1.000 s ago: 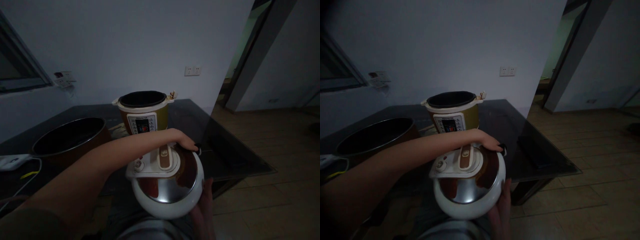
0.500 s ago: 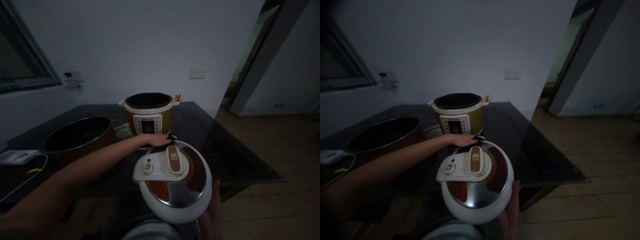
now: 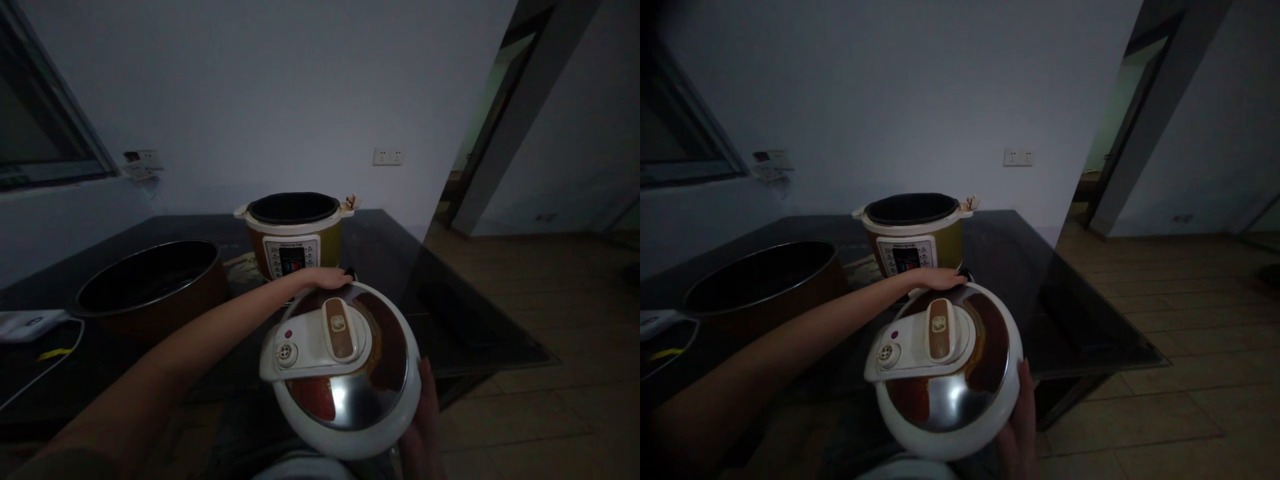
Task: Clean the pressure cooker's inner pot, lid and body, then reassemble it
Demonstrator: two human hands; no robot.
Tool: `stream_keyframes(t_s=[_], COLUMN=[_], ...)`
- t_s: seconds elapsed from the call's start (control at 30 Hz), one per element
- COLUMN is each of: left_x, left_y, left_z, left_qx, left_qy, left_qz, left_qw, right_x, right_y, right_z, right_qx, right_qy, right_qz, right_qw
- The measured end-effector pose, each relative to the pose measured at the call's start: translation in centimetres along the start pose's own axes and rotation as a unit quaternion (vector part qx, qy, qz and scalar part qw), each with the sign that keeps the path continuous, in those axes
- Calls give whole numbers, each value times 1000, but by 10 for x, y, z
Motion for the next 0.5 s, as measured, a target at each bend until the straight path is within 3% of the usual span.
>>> stream_keyframes(t_s=[0.3,0.4,0.5], left_x=[4,0,-17], left_y=[-1,-11,-32], left_z=[63,94,125], left_qx=[19,37,110], left_qy=[-105,-172,-271], left_qz=[-20,-52,-63], left_qw=[994,983,954], right_x=[4,5,11], right_y=[-16,-15,-6], right_z=[-4,-3,-6], right_qx=[-24,-28,-29], right_qy=[3,24,82], right_qz=[-46,-43,-21], right_qw=[999,998,996])
Point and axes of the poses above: each hand's wrist, its own x-axis towards the middle knuckle, its own y-axis out of the back of the hand, z = x × y, the point moved 4 cm from there along x, towards the middle knuckle, and after that the axes turned 5 degrees about z, right-handed, at the moved point
